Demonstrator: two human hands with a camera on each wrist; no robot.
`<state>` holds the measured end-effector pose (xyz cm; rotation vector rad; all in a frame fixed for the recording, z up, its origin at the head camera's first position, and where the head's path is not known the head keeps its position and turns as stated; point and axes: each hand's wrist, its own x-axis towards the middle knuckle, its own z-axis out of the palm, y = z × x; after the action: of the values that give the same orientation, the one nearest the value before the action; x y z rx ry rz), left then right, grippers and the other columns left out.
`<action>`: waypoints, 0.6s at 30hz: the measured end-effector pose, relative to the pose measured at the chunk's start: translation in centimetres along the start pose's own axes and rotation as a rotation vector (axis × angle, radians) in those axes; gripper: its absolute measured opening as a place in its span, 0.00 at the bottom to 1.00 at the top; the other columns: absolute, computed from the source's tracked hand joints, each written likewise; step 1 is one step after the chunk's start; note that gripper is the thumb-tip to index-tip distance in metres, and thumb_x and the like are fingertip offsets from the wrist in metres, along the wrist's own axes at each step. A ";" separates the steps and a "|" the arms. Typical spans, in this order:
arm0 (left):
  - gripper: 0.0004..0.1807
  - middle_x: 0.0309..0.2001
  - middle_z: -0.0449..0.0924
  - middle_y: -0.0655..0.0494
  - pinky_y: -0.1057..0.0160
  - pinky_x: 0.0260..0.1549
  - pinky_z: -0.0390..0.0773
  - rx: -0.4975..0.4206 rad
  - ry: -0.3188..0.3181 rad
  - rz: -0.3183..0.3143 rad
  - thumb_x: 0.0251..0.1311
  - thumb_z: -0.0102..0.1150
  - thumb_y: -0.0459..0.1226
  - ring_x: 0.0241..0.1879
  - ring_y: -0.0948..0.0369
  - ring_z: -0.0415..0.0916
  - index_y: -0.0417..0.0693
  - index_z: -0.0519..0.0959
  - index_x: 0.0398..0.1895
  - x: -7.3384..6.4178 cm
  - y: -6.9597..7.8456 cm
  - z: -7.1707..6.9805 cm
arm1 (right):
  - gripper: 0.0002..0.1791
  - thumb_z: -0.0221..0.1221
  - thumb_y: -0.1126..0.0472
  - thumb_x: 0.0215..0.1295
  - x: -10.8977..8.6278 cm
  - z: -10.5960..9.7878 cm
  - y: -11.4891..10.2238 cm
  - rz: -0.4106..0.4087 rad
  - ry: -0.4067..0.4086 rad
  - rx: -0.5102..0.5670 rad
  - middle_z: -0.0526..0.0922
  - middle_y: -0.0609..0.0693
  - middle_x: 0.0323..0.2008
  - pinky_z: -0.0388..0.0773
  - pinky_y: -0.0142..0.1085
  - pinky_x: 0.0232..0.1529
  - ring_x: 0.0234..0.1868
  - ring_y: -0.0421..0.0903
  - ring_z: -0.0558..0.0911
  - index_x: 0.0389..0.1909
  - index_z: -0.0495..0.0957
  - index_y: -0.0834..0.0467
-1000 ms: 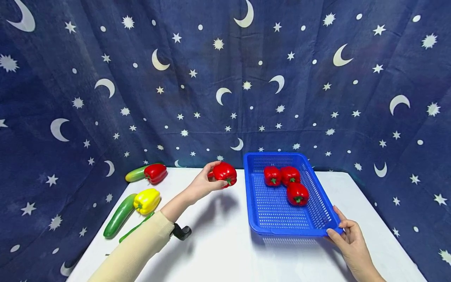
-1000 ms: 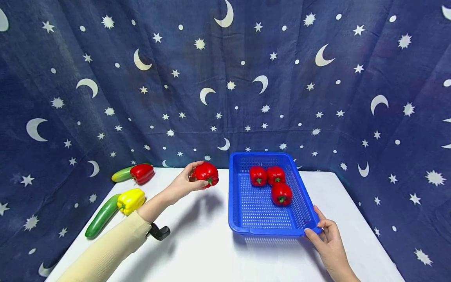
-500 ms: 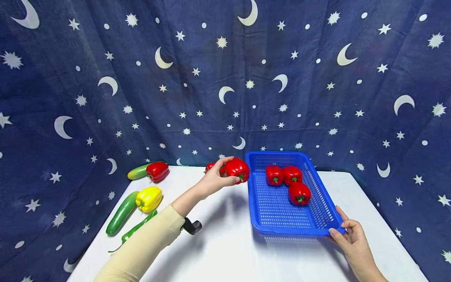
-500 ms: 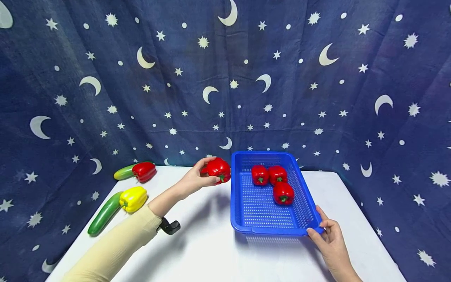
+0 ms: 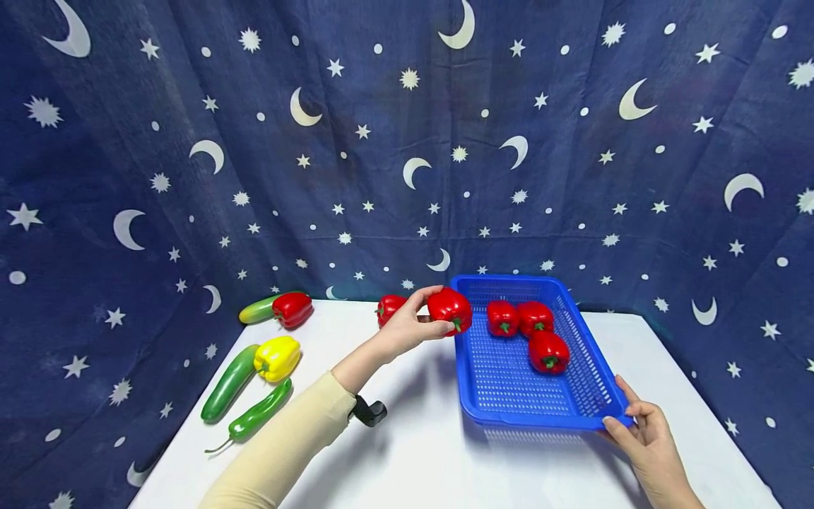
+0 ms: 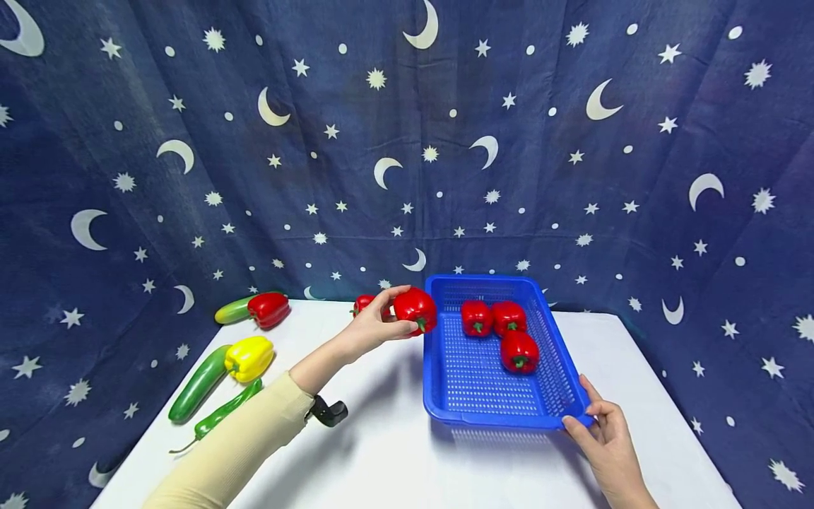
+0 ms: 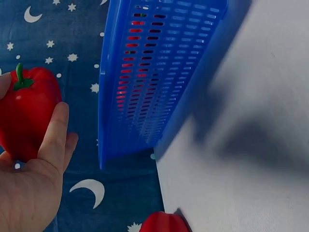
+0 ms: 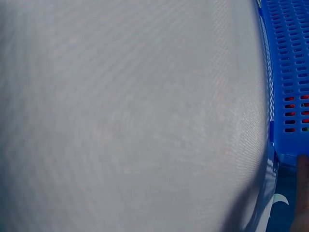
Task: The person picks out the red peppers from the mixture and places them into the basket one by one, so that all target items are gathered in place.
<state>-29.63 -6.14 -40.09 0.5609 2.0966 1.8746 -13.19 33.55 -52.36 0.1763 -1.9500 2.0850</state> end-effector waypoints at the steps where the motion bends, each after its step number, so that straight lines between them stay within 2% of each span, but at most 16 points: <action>1: 0.44 0.66 0.70 0.52 0.56 0.51 0.83 -0.005 -0.005 0.003 0.58 0.73 0.40 0.55 0.52 0.80 0.59 0.62 0.77 0.1 0.0 0.2 | 0.15 0.51 0.75 0.75 0.0 0.0 0.0 -0.001 0.001 0.002 0.51 0.47 0.81 0.82 0.29 0.48 0.60 0.28 0.73 0.50 0.61 0.55; 7: 0.43 0.63 0.72 0.51 0.55 0.49 0.84 -0.063 -0.054 0.013 0.59 0.72 0.36 0.53 0.54 0.82 0.58 0.63 0.76 0.5 0.4 1.3 | 0.15 0.52 0.74 0.75 0.0 -0.1 0.1 0.008 0.011 -0.001 0.49 0.47 0.82 0.82 0.28 0.48 0.59 0.26 0.73 0.51 0.61 0.55; 13: 0.43 0.60 0.75 0.51 0.56 0.49 0.84 -0.054 -0.087 -0.004 0.59 0.73 0.37 0.52 0.55 0.83 0.58 0.63 0.76 1.0 0.9 2.3 | 0.15 0.52 0.75 0.75 0.0 -0.1 0.2 0.004 0.012 0.006 0.48 0.48 0.82 0.82 0.29 0.48 0.59 0.27 0.73 0.51 0.61 0.55; 18: 0.43 0.60 0.73 0.50 0.51 0.50 0.84 -0.060 -0.114 -0.010 0.59 0.73 0.36 0.51 0.55 0.83 0.57 0.63 0.76 1.5 1.0 3.2 | 0.16 0.52 0.75 0.75 0.0 0.0 0.2 0.008 0.017 0.012 0.48 0.48 0.82 0.82 0.29 0.48 0.59 0.27 0.73 0.51 0.61 0.55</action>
<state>-29.45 -2.52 -39.40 0.6262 1.9611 1.8481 -13.22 33.58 -52.52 0.1525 -1.9315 2.0974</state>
